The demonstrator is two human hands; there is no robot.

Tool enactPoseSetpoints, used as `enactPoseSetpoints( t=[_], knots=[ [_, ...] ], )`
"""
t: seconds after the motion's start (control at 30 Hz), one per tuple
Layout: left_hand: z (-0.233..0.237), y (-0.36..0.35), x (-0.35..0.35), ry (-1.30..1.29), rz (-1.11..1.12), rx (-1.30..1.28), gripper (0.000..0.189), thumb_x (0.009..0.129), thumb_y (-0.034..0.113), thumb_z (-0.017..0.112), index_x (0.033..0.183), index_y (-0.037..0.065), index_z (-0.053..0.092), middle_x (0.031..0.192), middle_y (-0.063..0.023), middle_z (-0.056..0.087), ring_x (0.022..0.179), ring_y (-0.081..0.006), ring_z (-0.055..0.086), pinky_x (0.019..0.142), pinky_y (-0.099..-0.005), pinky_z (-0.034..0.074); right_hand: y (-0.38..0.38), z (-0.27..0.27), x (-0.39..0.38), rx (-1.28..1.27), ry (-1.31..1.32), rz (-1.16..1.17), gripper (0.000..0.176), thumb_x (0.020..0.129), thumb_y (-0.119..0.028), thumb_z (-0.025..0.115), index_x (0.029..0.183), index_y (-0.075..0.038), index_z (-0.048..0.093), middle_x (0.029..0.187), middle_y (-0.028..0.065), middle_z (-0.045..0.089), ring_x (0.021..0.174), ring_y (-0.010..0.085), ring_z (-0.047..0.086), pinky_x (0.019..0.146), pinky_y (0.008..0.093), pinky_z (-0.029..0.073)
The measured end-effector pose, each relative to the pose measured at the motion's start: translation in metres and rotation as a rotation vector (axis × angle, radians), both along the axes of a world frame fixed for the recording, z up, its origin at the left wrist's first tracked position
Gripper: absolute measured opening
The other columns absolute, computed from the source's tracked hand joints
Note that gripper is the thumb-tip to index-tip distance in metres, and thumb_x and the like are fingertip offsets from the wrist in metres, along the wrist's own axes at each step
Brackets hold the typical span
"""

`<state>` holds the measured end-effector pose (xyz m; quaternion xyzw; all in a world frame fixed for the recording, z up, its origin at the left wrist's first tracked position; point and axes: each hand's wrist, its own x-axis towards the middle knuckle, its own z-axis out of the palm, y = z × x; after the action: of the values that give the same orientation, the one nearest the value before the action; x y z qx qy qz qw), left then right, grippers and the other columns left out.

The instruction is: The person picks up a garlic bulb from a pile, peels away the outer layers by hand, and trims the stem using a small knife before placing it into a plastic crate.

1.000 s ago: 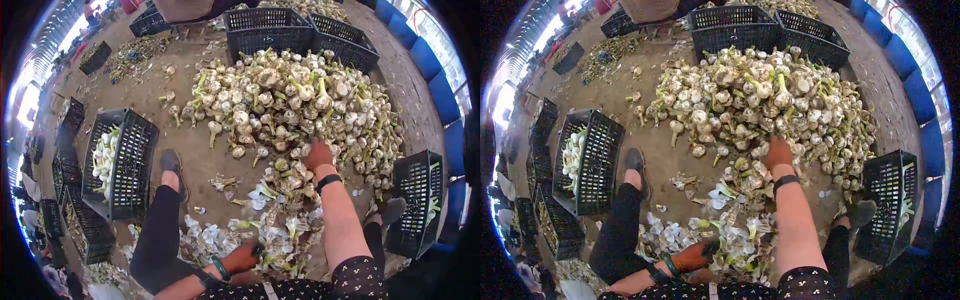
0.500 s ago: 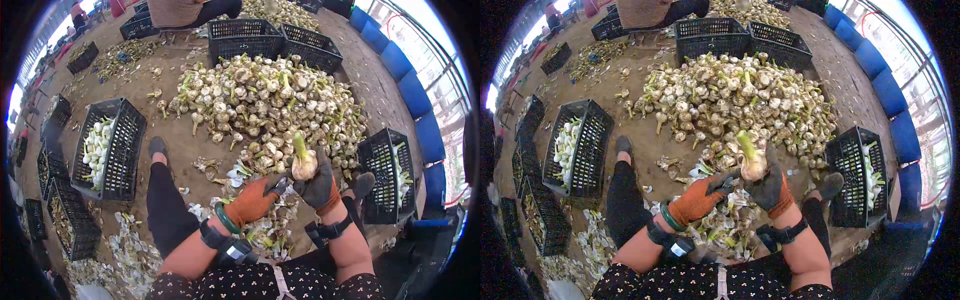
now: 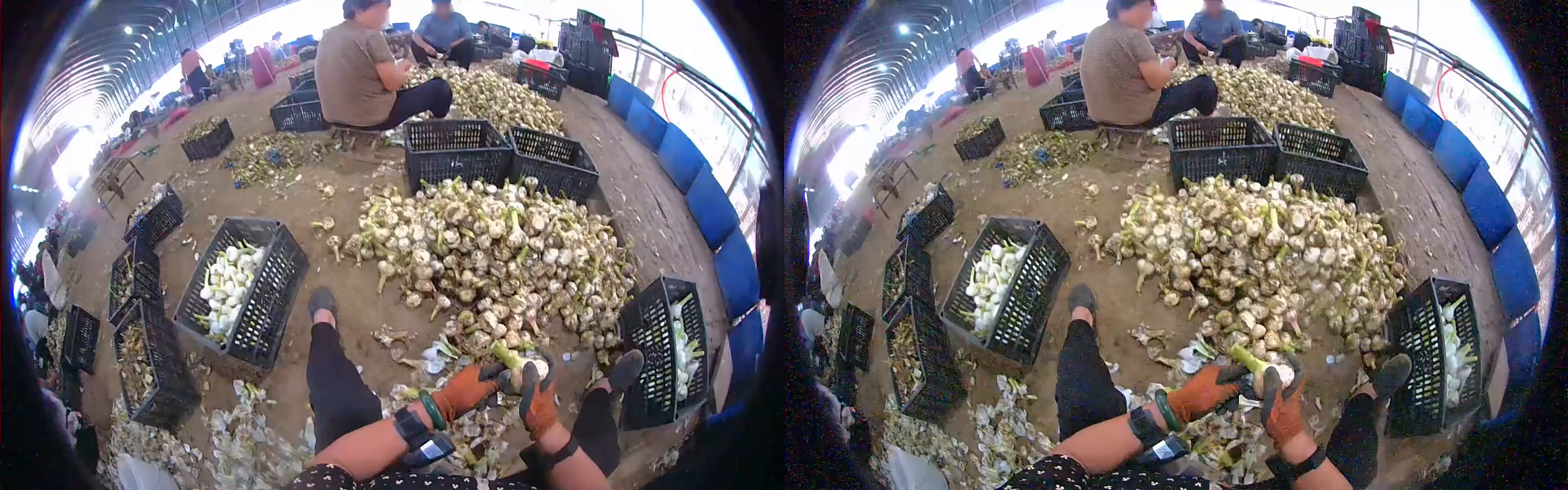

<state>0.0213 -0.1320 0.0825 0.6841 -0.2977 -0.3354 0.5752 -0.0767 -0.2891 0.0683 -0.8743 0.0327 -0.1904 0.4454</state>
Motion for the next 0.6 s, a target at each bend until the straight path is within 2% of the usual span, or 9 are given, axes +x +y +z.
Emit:
enactPoseSetpoints(
  t=[0.03,0.1,0.23,0.27,0.37,0.43,0.5,0.53,0.6],
  knots=[
    [-0.008,-0.003,-0.001,0.042,0.0,-0.026,0.028,0.079,0.024,0.054,0.096,0.002,0.057,0.078,-0.0096,0.061,0.07,-0.0152,0.056,0.063,-0.0313,0.044,0.001,-0.002,0.002,0.0,-0.009,0.0,0.034,0.091,-0.013,0.036,0.123,-0.004,0.027,0.106,0.0113,0.047,0.091,0.0154,0.05,0.074,0.0256,0.044],
    [-0.018,-0.007,-0.001,0.097,0.049,0.008,0.028,0.079,0.024,0.054,0.096,0.002,0.057,0.077,-0.0085,0.061,0.069,-0.0145,0.055,0.062,-0.0307,0.044,0.003,-0.004,0.005,0.323,0.091,-0.131,0.043,0.085,-0.019,0.049,0.118,0.003,0.033,0.113,0.0185,0.039,0.101,0.0282,0.046,0.088,0.0415,0.037],
    [-0.016,-0.005,-0.002,0.014,0.069,-0.084,0.028,0.08,0.025,0.055,0.097,0.003,0.057,0.073,-0.0032,0.059,0.065,-0.0103,0.052,0.058,-0.0273,0.043,-0.008,-0.03,-0.009,0.124,0.028,0.01,0.048,0.081,-0.022,0.055,0.121,-0.006,0.035,0.122,0.0231,0.029,0.105,0.0341,0.041,0.088,0.0449,0.037],
    [-0.009,-0.003,-0.001,0.004,0.065,-0.084,0.028,0.08,0.025,0.055,0.097,0.003,0.057,0.073,-0.0032,0.059,0.065,-0.0103,0.052,0.058,-0.0273,0.043,0.007,0.018,-0.001,0.042,-0.083,-0.024,0.044,0.081,-0.02,0.054,0.12,-0.01,0.038,0.118,0.0247,0.032,0.099,0.0362,0.046,0.088,0.0427,0.038],
    [0.012,0.001,-0.001,0.08,0.008,0.033,0.027,0.078,0.022,0.053,0.097,0.002,0.057,0.079,-0.0115,0.062,0.069,-0.0203,0.057,0.066,-0.0327,0.044,-0.023,-0.041,-0.008,-0.169,0.185,-0.029,0.044,0.081,-0.019,0.053,0.121,-0.011,0.037,0.116,0.0235,0.037,0.096,0.036,0.049,0.089,0.0415,0.038],
    [0.005,-0.002,-0.001,0.141,-0.008,0.0,0.029,0.077,0.023,0.054,0.098,0.003,0.057,0.08,-0.0138,0.061,0.071,-0.0235,0.057,0.067,-0.0348,0.044,-0.001,-0.003,-0.005,-0.051,-0.038,-0.03,0.043,0.084,-0.018,0.05,0.123,-0.006,0.033,0.116,0.0207,0.04,0.098,0.0314,0.049,0.088,0.0377,0.038],
    [-0.002,-0.005,-0.004,0.011,0.074,0.033,0.03,0.077,0.024,0.054,0.098,0.003,0.057,0.083,-0.016,0.061,0.074,-0.0258,0.058,0.069,-0.0364,0.044,0.019,0.03,-0.001,0.497,0.21,-0.265,0.045,0.086,-0.016,0.048,0.123,-0.001,0.029,0.116,0.0174,0.042,0.101,0.0252,0.048,0.09,0.0339,0.038],
    [-0.001,-0.002,-0.003,-0.136,0.088,0.039,0.027,0.078,0.022,0.054,0.098,0.003,0.056,0.077,-0.0094,0.061,0.069,-0.0186,0.055,0.064,-0.0338,0.043,0.021,0.024,-0.001,0.436,-0.006,-0.188,0.047,0.085,-0.014,0.05,0.123,0.001,0.028,0.115,0.0154,0.043,0.102,0.0217,0.047,0.09,0.0325,0.037],
    [-0.004,-0.006,-0.004,-0.06,0.153,-0.046,0.028,0.076,0.021,0.054,0.097,0.003,0.057,0.08,-0.0143,0.061,0.072,-0.0249,0.057,0.067,-0.0359,0.044,-0.004,-0.021,-0.006,0.221,0.126,-0.15,0.05,0.085,-0.013,0.05,0.126,0.001,0.026,0.119,0.0154,0.038,0.107,0.0226,0.041,0.091,0.0324,0.036]
  ],
)
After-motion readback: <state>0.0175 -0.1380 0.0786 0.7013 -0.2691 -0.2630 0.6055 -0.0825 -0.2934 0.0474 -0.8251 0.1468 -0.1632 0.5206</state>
